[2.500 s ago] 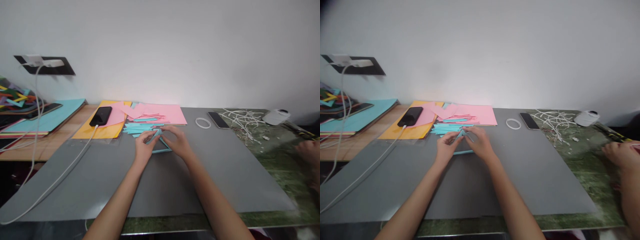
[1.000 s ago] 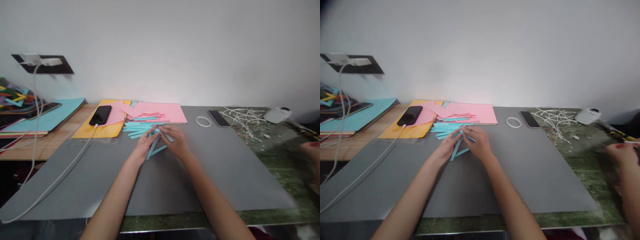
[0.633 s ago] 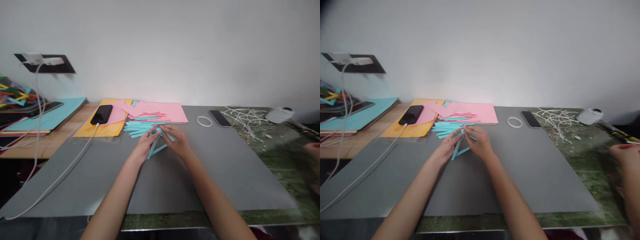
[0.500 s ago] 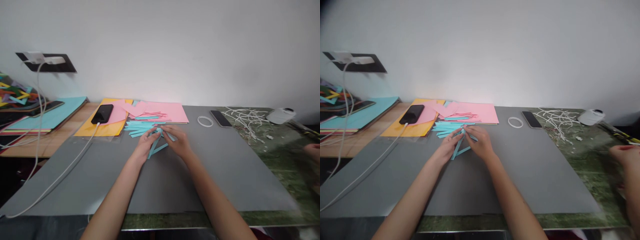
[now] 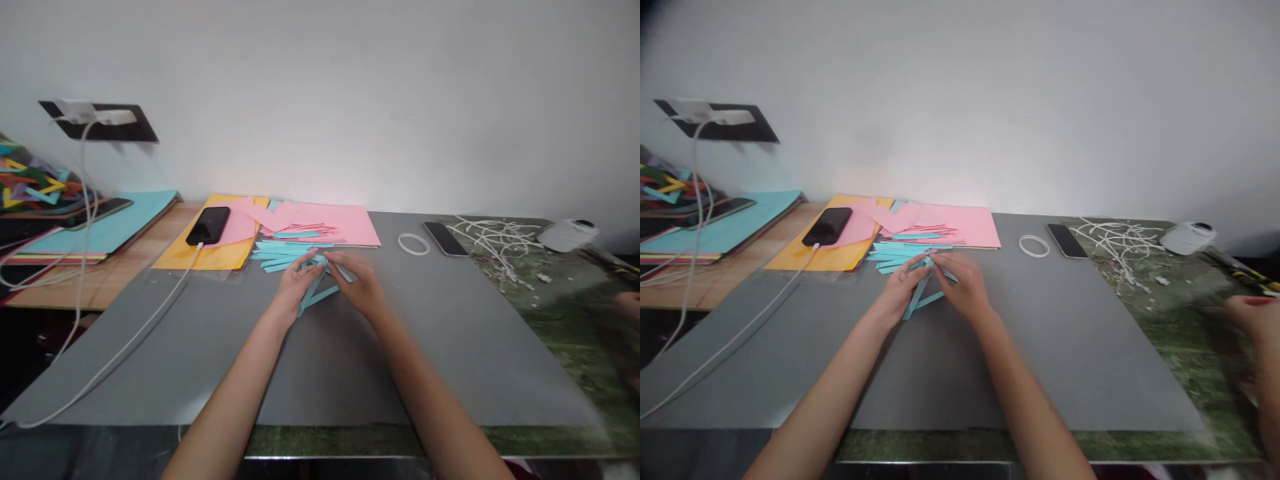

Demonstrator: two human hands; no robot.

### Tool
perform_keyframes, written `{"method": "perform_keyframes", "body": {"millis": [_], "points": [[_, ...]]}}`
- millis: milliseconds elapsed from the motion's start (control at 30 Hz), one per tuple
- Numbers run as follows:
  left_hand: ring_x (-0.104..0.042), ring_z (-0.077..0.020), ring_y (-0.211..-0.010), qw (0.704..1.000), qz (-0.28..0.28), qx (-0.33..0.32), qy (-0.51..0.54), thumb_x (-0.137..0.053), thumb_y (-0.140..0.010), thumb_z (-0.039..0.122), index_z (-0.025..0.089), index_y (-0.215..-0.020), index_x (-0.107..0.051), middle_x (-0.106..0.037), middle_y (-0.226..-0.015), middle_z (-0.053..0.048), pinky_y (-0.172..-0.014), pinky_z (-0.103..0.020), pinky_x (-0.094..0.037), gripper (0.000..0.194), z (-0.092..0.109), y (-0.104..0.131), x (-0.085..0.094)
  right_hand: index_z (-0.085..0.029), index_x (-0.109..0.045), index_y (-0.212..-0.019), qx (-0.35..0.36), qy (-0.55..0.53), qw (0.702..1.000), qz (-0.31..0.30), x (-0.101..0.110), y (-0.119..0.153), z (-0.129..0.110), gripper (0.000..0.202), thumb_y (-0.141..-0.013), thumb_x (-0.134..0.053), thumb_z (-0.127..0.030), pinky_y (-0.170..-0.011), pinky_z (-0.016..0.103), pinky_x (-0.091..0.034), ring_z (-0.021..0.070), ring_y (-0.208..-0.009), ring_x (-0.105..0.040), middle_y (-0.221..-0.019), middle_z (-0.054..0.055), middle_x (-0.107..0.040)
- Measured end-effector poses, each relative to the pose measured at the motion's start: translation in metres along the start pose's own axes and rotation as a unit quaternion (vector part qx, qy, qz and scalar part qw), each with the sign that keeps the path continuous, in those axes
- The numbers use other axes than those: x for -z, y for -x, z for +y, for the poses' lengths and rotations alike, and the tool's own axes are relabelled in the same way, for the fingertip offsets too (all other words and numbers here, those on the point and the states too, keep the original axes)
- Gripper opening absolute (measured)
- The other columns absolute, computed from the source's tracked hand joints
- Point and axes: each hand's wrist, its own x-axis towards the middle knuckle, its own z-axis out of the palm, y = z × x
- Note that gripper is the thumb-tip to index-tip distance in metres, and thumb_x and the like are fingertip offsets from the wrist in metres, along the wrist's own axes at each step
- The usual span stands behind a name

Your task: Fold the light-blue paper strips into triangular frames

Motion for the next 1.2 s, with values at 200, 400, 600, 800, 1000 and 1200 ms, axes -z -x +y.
{"method": "perform_keyframes", "body": {"millis": [200,400,600,800,1000,1200], "points": [[-0.062,-0.0111,-0.070,1.000,0.002,0.012,0.005,-0.077,-0.057,0.022,0.016,-0.107,-0.060,-0.069,-0.075,-0.002,-0.083,-0.027,-0.041,0.054,0.0023,0.0014,-0.0018,-0.027,-0.063,-0.104,0.009,0.001,1.000,0.004,0.0000,-0.0008,-0.0001,0.027,-0.082,-0.051,-0.017,-0.081,0.033,-0.050,0.0173,-0.093,-0.062,-0.097,0.003,-0.068],[-0.061,-0.0104,-0.067,1.000,0.010,0.022,-0.006,-0.077,-0.058,0.024,0.017,-0.108,-0.059,-0.068,-0.071,-0.001,-0.080,-0.025,-0.043,0.053,0.0050,0.0036,-0.0037,-0.027,-0.063,-0.104,0.002,-0.003,1.000,0.003,-0.0009,-0.0012,-0.0005,0.026,-0.082,-0.051,-0.019,-0.081,0.034,-0.050,0.0175,-0.092,-0.062,-0.096,0.003,-0.069],[-0.061,-0.0100,-0.068,1.000,0.017,0.023,0.002,-0.078,-0.056,0.022,0.017,-0.105,-0.061,-0.068,-0.074,-0.001,-0.075,-0.023,-0.044,0.053,0.0057,0.0039,-0.0041,-0.026,-0.064,-0.100,-0.026,-0.028,0.999,0.007,-0.0010,-0.0013,-0.0017,0.022,-0.082,-0.053,-0.020,-0.083,0.033,-0.049,0.0170,-0.092,-0.062,-0.096,0.004,-0.068],[-0.059,-0.0092,-0.065,0.999,0.014,0.037,0.005,-0.078,-0.055,0.022,0.018,-0.106,-0.061,-0.068,-0.076,-0.001,-0.064,-0.020,-0.044,0.054,0.0075,0.0041,-0.0036,-0.024,-0.068,-0.086,-0.137,-0.095,0.986,0.028,0.0002,-0.0047,-0.0028,0.013,-0.073,-0.063,-0.025,-0.074,0.032,-0.051,0.0169,-0.082,-0.063,-0.085,0.002,-0.069],[-0.058,-0.0084,-0.066,1.000,-0.015,0.017,0.011,-0.077,-0.057,0.023,0.019,-0.109,-0.059,-0.067,-0.076,0.000,-0.066,-0.020,-0.043,0.055,0.0054,0.0029,-0.0023,-0.024,-0.070,-0.078,-0.173,-0.171,0.970,0.025,0.0024,-0.0076,-0.0048,0.009,-0.071,-0.065,-0.021,-0.079,0.033,-0.049,0.0172,-0.083,-0.064,-0.082,0.003,-0.070],[-0.060,-0.0104,-0.073,1.000,0.002,0.013,0.004,-0.079,-0.054,0.023,0.018,-0.104,-0.061,-0.068,-0.080,-0.001,-0.077,-0.023,-0.041,0.054,0.0031,0.0018,-0.0029,-0.024,-0.070,-0.075,-0.180,-0.172,0.968,0.036,-0.0002,-0.0068,-0.0055,0.007,-0.071,-0.065,-0.022,-0.078,0.033,-0.051,0.0176,-0.082,-0.064,-0.081,0.003,-0.070]]}}
